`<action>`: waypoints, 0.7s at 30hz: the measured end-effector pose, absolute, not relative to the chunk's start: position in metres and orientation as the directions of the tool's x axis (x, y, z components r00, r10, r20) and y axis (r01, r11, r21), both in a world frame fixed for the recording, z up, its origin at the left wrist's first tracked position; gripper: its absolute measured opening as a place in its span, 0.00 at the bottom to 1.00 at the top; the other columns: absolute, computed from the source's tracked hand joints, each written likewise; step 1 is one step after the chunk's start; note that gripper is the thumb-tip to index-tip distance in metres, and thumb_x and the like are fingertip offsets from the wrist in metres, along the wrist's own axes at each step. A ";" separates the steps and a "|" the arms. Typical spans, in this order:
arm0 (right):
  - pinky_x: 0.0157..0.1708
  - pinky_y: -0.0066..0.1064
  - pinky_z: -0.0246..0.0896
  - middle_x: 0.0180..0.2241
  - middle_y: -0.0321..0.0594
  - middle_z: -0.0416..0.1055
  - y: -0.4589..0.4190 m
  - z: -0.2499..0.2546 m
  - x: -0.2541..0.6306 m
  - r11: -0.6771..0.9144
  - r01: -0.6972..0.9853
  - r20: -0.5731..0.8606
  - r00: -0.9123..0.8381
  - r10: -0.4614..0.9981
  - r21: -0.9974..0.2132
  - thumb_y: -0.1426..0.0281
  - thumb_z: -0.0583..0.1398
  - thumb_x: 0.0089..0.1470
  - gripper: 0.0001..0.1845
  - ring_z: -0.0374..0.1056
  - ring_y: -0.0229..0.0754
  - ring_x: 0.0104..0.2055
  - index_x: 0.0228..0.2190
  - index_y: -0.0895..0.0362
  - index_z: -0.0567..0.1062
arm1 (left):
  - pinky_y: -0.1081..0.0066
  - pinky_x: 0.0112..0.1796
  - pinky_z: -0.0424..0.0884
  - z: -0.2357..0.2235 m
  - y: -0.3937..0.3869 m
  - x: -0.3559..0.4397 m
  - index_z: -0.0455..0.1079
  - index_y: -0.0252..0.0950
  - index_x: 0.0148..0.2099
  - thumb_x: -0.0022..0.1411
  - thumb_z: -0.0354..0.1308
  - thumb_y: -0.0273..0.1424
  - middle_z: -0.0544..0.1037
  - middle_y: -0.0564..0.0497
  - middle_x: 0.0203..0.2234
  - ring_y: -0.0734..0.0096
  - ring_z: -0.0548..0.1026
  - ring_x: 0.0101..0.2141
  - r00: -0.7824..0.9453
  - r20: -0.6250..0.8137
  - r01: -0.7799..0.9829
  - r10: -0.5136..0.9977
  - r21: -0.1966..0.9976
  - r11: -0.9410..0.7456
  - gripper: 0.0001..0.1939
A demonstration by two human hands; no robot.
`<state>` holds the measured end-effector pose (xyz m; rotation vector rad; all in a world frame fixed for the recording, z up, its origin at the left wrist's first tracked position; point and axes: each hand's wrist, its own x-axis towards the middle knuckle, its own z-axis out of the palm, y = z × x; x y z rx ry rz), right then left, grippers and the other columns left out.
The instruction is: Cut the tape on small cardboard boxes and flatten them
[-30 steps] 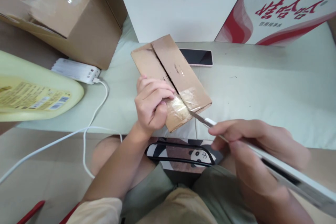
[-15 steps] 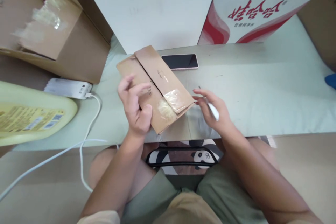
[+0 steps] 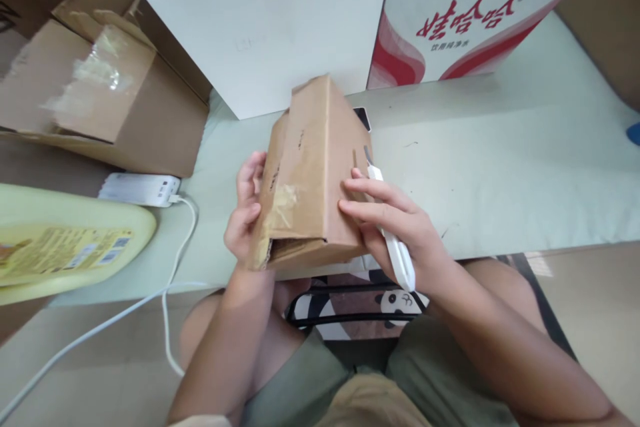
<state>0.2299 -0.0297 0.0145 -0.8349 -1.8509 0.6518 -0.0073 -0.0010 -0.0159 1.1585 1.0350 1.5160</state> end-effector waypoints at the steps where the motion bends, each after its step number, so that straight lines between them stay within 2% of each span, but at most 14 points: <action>1: 0.71 0.55 0.59 0.62 0.41 0.74 -0.031 0.020 0.232 0.614 0.287 0.536 -0.307 0.786 -0.735 0.76 0.58 0.67 0.21 0.65 0.48 0.71 0.55 0.42 0.77 | 0.53 0.70 0.63 -0.014 -0.001 -0.005 0.67 0.56 0.64 0.59 0.58 0.45 0.69 0.56 0.69 0.55 0.59 0.73 -0.091 0.155 -0.191 0.984 0.967 -0.170 0.30; 3: 0.72 0.62 0.52 0.62 0.40 0.74 -0.031 0.028 0.238 0.608 0.337 0.500 -0.356 0.789 -0.719 0.74 0.59 0.67 0.18 0.65 0.51 0.70 0.52 0.42 0.78 | 0.51 0.68 0.65 -0.010 0.001 -0.002 0.68 0.55 0.64 0.56 0.61 0.41 0.70 0.54 0.68 0.54 0.61 0.72 -0.010 0.074 -0.204 0.997 0.976 -0.075 0.31; 5: 0.74 0.66 0.43 0.61 0.42 0.75 -0.030 0.032 0.242 0.629 0.366 0.461 -0.449 0.765 -0.686 0.73 0.60 0.66 0.15 0.65 0.53 0.70 0.49 0.44 0.79 | 0.48 0.64 0.70 -0.006 0.004 0.000 0.69 0.52 0.62 0.55 0.62 0.40 0.76 0.50 0.62 0.49 0.68 0.68 0.109 -0.045 -0.253 0.993 0.965 0.072 0.31; 7: 0.75 0.66 0.36 0.60 0.43 0.76 -0.029 0.033 0.243 0.662 0.363 0.423 -0.550 0.720 -0.656 0.74 0.60 0.66 0.14 0.65 0.52 0.70 0.49 0.46 0.78 | 0.46 0.57 0.76 -0.003 0.006 -0.002 0.68 0.48 0.60 0.57 0.63 0.46 0.81 0.46 0.53 0.44 0.76 0.61 0.201 -0.156 -0.299 0.967 0.930 0.213 0.29; 9: 0.76 0.62 0.33 0.58 0.41 0.78 -0.029 0.031 0.241 0.694 0.327 0.410 -0.618 0.671 -0.642 0.76 0.58 0.66 0.15 0.69 0.48 0.68 0.48 0.47 0.77 | 0.48 0.50 0.80 -0.002 0.007 -0.007 0.65 0.48 0.57 0.57 0.64 0.54 0.82 0.47 0.46 0.46 0.81 0.53 0.191 -0.210 -0.314 0.959 0.913 0.262 0.31; 11: 0.77 0.56 0.37 0.57 0.40 0.79 -0.030 0.029 0.236 0.728 0.264 0.439 -0.651 0.619 -0.633 0.78 0.57 0.65 0.16 0.74 0.43 0.63 0.48 0.49 0.77 | 0.56 0.43 0.81 -0.002 0.008 -0.014 0.63 0.48 0.56 0.52 0.69 0.56 0.82 0.49 0.44 0.49 0.83 0.47 0.136 -0.252 -0.252 0.958 0.926 0.280 0.35; 13: 0.74 0.48 0.52 0.55 0.40 0.80 -0.030 0.027 0.233 0.763 0.195 0.518 -0.630 0.579 -0.617 0.79 0.57 0.64 0.15 0.76 0.40 0.59 0.47 0.50 0.76 | 0.62 0.36 0.80 -0.002 0.008 -0.020 0.62 0.48 0.56 0.45 0.75 0.52 0.82 0.50 0.44 0.51 0.84 0.43 0.096 -0.319 -0.176 0.943 0.927 0.332 0.41; 15: 0.64 0.40 0.68 0.51 0.41 0.80 -0.029 0.025 0.233 0.784 0.160 0.634 -0.503 0.588 -0.600 0.78 0.57 0.65 0.13 0.78 0.41 0.57 0.45 0.51 0.76 | 0.62 0.36 0.80 -0.001 0.009 -0.024 0.62 0.48 0.58 0.41 0.77 0.46 0.82 0.52 0.44 0.52 0.84 0.43 0.059 -0.357 -0.164 0.932 0.918 0.362 0.44; 16: 0.59 0.38 0.73 0.49 0.41 0.80 -0.027 0.023 0.235 0.779 0.174 0.683 -0.392 0.616 -0.603 0.78 0.58 0.65 0.12 0.78 0.41 0.56 0.44 0.50 0.77 | 0.61 0.38 0.81 0.000 0.010 -0.025 0.62 0.48 0.58 0.41 0.77 0.45 0.82 0.52 0.44 0.51 0.84 0.44 0.031 -0.350 -0.190 0.936 0.918 0.349 0.43; 18: 0.54 0.38 0.76 0.46 0.40 0.79 -0.021 0.017 0.242 0.717 0.254 0.714 -0.120 0.689 -0.649 0.76 0.60 0.64 0.09 0.80 0.43 0.52 0.40 0.50 0.77 | 0.59 0.43 0.81 0.001 0.012 -0.026 0.67 0.46 0.55 0.43 0.74 0.42 0.83 0.52 0.43 0.51 0.83 0.47 -0.041 -0.320 -0.268 0.947 0.916 0.298 0.37; 21: 0.55 0.43 0.74 0.47 0.41 0.77 -0.007 0.001 0.255 0.502 0.278 0.557 0.172 0.813 -0.819 0.69 0.64 0.63 0.04 0.78 0.46 0.53 0.40 0.50 0.76 | 0.59 0.40 0.82 -0.001 0.015 -0.025 0.73 0.42 0.44 0.45 0.69 0.44 0.85 0.51 0.38 0.52 0.83 0.42 -0.134 -0.311 -0.381 0.941 0.892 0.241 0.23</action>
